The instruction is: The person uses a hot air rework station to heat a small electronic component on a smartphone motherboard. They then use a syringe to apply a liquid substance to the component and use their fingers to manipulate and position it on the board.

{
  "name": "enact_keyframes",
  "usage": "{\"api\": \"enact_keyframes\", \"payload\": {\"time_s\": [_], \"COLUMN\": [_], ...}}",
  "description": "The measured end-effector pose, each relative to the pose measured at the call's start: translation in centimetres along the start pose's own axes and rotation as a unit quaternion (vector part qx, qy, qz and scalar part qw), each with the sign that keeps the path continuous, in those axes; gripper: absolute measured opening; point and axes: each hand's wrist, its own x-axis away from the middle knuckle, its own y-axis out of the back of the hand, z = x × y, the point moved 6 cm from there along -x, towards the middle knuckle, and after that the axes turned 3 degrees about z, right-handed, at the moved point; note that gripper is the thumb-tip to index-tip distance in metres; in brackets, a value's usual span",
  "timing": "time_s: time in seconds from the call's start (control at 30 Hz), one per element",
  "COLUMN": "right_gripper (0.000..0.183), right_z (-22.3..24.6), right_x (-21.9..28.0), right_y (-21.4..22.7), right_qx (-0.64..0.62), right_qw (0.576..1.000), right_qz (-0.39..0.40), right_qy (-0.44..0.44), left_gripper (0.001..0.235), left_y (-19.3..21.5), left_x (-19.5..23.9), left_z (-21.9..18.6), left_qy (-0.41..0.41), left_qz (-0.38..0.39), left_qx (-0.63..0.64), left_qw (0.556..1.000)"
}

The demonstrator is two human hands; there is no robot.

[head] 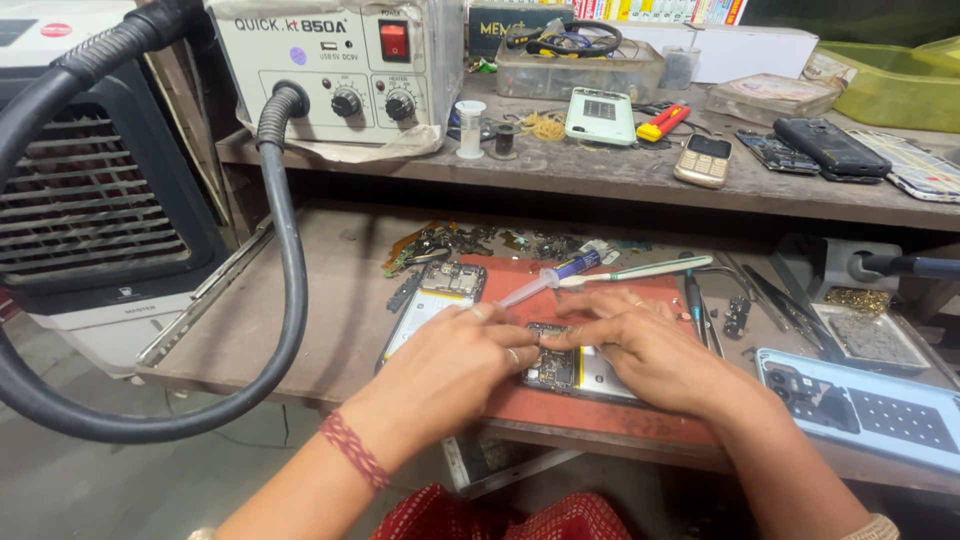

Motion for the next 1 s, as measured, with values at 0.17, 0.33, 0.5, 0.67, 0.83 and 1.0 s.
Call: {"api": "enact_keyframes", "payload": {"time_s": [0.17,0.33,0.5,0.67,0.83,1.0], "right_gripper": [0.055,0.054,0.053,0.056,0.051,0.043], "right_z": [-0.1,0.0,0.1,0.1,0.3,0.4], "right_x": [0.1,-0.2,-0.5,-0.1,0.5,0.5], "right_y": [0.1,0.2,0.1,0.4,1.1,1.5], "right_qx": [-0.019,-0.028,-0.048,-0.025,-0.029,-0.032], "right_qw": [1.000,0.998,0.996,0.998,0.998,0.997], "right_qz": [0.003,-0.017,-0.021,-0.010,-0.016,-0.032], "right_qy": [0.004,0.054,0.074,0.061,0.051,0.066], "left_gripper": [0.048,0.047,0.031,0.036,0.039,0.038], "left_y": [-0.8,-0.6,-1.4,-0.5,0.1,0.2], "left_x": [0.2,0.0,-0.5,-0.9,-0.5,-0.6], "left_z": [1.5,0.4,-1.0,0.7,2.5,1.8], "left_qy": [0.059,0.035,0.020,0.029,0.080,0.102], "left_qz": [0.028,0.014,0.068,0.039,0.000,-0.001], "left_qx": [0.078,-0.006,-0.137,0.036,0.146,0.112], "left_qw": [0.995,0.999,0.988,0.998,0.986,0.988]}}
